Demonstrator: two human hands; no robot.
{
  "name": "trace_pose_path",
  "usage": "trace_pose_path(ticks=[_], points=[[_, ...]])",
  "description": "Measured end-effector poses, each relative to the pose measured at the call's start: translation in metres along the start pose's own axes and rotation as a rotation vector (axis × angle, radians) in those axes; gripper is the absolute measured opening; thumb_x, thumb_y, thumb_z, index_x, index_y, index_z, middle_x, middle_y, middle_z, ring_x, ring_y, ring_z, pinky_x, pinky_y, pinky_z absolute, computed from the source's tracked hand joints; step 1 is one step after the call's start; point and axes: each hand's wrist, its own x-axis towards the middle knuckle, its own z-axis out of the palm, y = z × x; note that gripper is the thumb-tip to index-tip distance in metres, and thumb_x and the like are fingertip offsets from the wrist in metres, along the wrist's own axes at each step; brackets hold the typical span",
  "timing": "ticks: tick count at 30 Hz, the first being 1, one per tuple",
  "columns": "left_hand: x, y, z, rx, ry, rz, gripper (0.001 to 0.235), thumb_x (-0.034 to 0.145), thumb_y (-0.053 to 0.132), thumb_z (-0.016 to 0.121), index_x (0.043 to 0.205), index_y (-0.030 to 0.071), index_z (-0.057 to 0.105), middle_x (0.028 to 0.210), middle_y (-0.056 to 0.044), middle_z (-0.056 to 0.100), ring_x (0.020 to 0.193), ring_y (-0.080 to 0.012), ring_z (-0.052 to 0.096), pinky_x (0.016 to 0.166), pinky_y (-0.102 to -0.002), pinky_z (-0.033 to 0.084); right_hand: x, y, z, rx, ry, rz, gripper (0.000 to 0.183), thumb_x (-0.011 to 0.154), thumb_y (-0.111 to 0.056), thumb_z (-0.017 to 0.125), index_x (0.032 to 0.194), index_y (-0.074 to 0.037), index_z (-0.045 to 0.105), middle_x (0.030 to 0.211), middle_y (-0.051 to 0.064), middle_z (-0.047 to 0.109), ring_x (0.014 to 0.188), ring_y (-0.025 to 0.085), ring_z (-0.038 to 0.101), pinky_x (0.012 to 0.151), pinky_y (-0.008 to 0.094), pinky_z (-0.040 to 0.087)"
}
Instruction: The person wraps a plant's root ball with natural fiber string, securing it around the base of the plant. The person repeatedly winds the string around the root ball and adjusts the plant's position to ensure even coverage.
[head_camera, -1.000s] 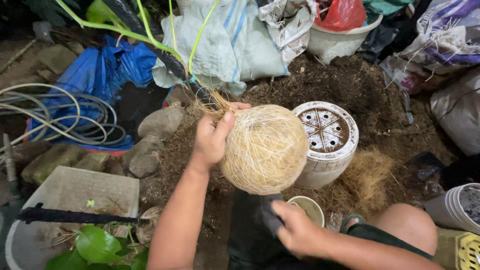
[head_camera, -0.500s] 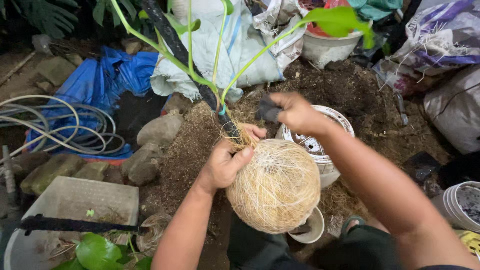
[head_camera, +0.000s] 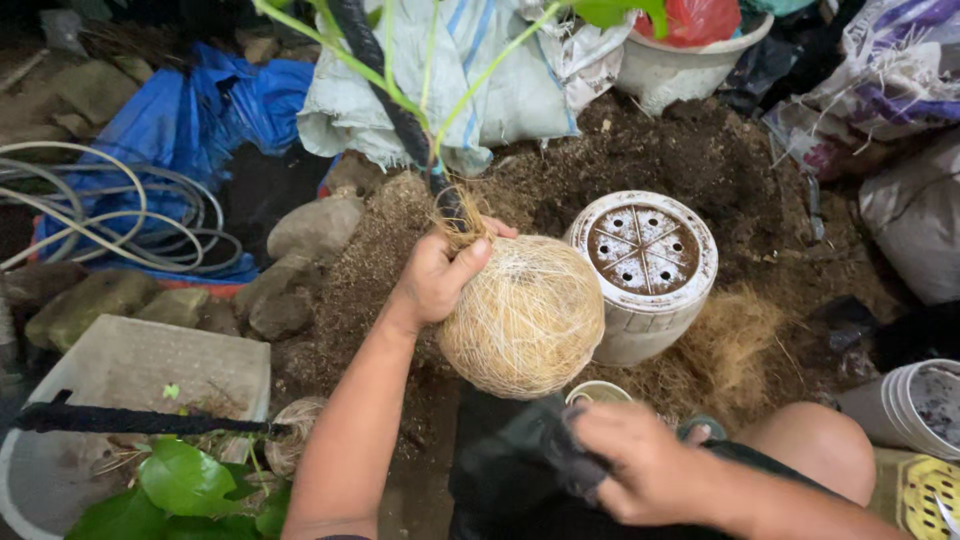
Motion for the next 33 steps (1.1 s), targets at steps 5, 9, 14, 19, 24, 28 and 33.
trace_pose_path(ticks=[5, 9, 14, 19, 24, 28, 33], points=[[-0.006, -0.021, 0.015, 0.095, -0.115, -0.028, 0.028, 0.104, 0.020, 0.059, 0.122, 0.001, 0.068, 0.118, -0.009, 0.072, 0.111, -0.0167, 0.067, 0.102, -0.035, 0.054, 0.076, 0.012, -0.068, -0.361, 0.081, -0.031, 0.033, 0.057, -0.012, 0.072, 0.086, -0.005, 0.058, 0.079, 0.014, 0.056, 0.071, 0.036, 0.059, 0.061, 0.046, 0.048], [-0.018, -0.019, 0.021, 0.129, -0.081, -0.083, 0.029, 0.102, 0.020, 0.062, 0.123, 0.001, 0.067, 0.115, -0.010, 0.071, 0.109, -0.0186, 0.066, 0.100, -0.036, 0.053, 0.116, 0.040, -0.051, -0.199, 0.244, 0.109, 0.035, 0.072, 0.002, 0.061, 0.105, -0.005, 0.068, 0.090, 0.014, 0.063, 0.080, 0.034, 0.064, 0.069, 0.042, 0.052], [-0.049, 0.001, 0.030, 0.475, 0.262, -0.212, 0.046, 0.093, 0.031, 0.069, 0.127, 0.000, 0.061, 0.118, -0.015, 0.070, 0.112, -0.0255, 0.066, 0.097, -0.037, 0.049, 0.115, 0.039, -0.021, -0.127, 0.316, 0.179, 0.026, 0.078, 0.002, 0.063, 0.103, -0.007, 0.066, 0.091, 0.013, 0.064, 0.081, 0.033, 0.066, 0.070, 0.041, 0.054], [-0.072, 0.004, 0.040, 0.417, 0.353, -0.271, 0.043, 0.091, 0.031, 0.070, 0.118, -0.002, 0.064, 0.111, -0.017, 0.072, 0.105, -0.0280, 0.070, 0.091, -0.040, 0.052, 0.122, 0.023, -0.014, -0.300, 0.218, 0.116, 0.032, 0.070, -0.002, 0.067, 0.101, -0.008, 0.065, 0.089, 0.015, 0.064, 0.077, 0.039, 0.065, 0.064, 0.045, 0.052], [-0.082, 0.002, 0.031, 0.286, 0.272, -0.169, 0.028, 0.096, 0.025, 0.066, 0.106, -0.001, 0.070, 0.097, -0.013, 0.074, 0.093, -0.0225, 0.069, 0.085, -0.039, 0.056, 0.130, 0.043, -0.029, -0.162, 0.106, 0.082, 0.027, 0.075, -0.001, 0.067, 0.101, -0.007, 0.063, 0.090, 0.012, 0.063, 0.074, 0.031, 0.066, 0.062, 0.042, 0.052], [-0.084, 0.011, 0.035, 0.141, 0.130, -0.041, 0.025, 0.096, 0.018, 0.063, 0.112, -0.001, 0.067, 0.109, -0.009, 0.072, 0.103, -0.0202, 0.066, 0.094, -0.038, 0.054, 0.142, 0.115, -0.052, 0.142, 0.187, 0.455, 0.028, 0.085, 0.001, 0.064, 0.111, -0.009, 0.062, 0.086, 0.010, 0.061, 0.073, 0.028, 0.061, 0.063, 0.042, 0.048], [-0.063, 0.032, 0.039, -0.001, 0.085, 0.102, 0.029, 0.095, 0.012, 0.058, 0.120, -0.002, 0.061, 0.124, -0.010, 0.065, 0.119, -0.0196, 0.060, 0.106, -0.036, 0.048, 0.119, 0.194, -0.033, 0.591, 0.302, 0.652, 0.022, 0.084, -0.002, 0.063, 0.105, -0.007, 0.064, 0.088, 0.013, 0.064, 0.078, 0.030, 0.064, 0.068, 0.042, 0.050]])
